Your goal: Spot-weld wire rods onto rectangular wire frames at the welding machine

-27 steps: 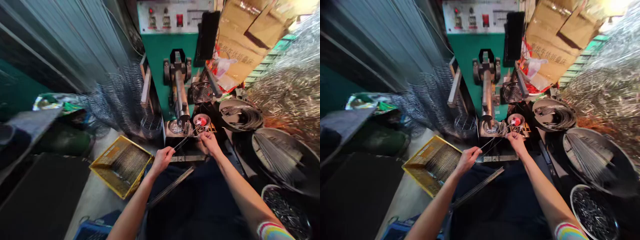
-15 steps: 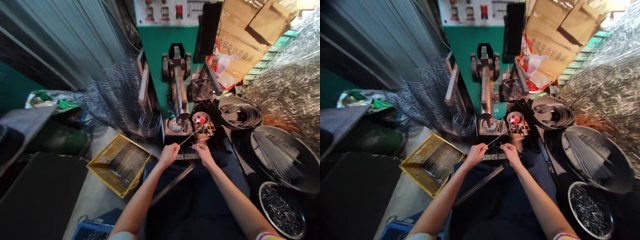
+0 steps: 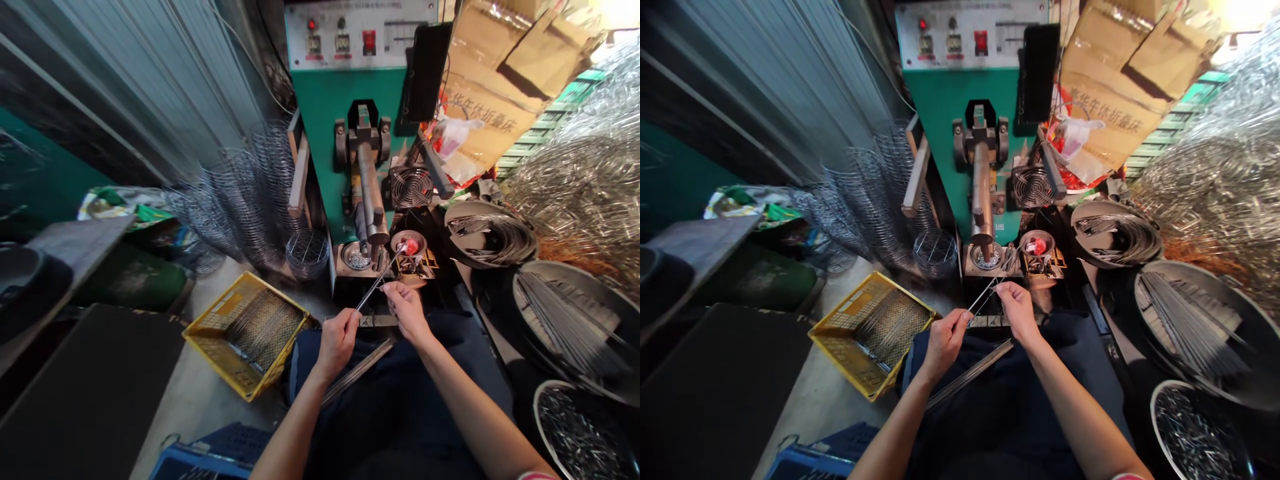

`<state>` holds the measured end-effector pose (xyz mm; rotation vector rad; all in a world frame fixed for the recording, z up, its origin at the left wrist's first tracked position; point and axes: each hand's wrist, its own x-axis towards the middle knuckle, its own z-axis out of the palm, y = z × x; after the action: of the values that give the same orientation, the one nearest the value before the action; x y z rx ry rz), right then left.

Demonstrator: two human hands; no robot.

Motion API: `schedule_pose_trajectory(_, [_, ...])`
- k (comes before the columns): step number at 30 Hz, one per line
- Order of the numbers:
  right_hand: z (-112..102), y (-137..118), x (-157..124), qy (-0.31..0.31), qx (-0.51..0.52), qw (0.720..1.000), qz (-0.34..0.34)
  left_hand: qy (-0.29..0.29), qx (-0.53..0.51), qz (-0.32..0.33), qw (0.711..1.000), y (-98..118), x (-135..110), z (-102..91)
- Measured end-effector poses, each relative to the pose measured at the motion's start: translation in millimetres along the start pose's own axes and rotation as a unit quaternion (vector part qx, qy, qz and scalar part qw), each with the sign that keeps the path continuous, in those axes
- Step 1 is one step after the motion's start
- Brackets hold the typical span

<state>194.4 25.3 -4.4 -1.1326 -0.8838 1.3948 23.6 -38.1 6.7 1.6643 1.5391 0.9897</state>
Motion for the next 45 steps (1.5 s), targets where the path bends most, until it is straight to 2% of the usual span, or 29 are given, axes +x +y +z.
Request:
schedule_pose_trajectory(24, [11.8, -5.3, 14.1, -0.047, 0.024, 0.998, -0.020, 0.050, 0.001, -0.006, 0.999, 6.9, 1.1, -3.2])
schedule_pose_trajectory(45, [20.8, -11.8, 31.2, -0.042, 0.028, 0.999, -0.008, 0.063, 0.014, -0.002, 0.998, 6.6, 16.4, -8.0])
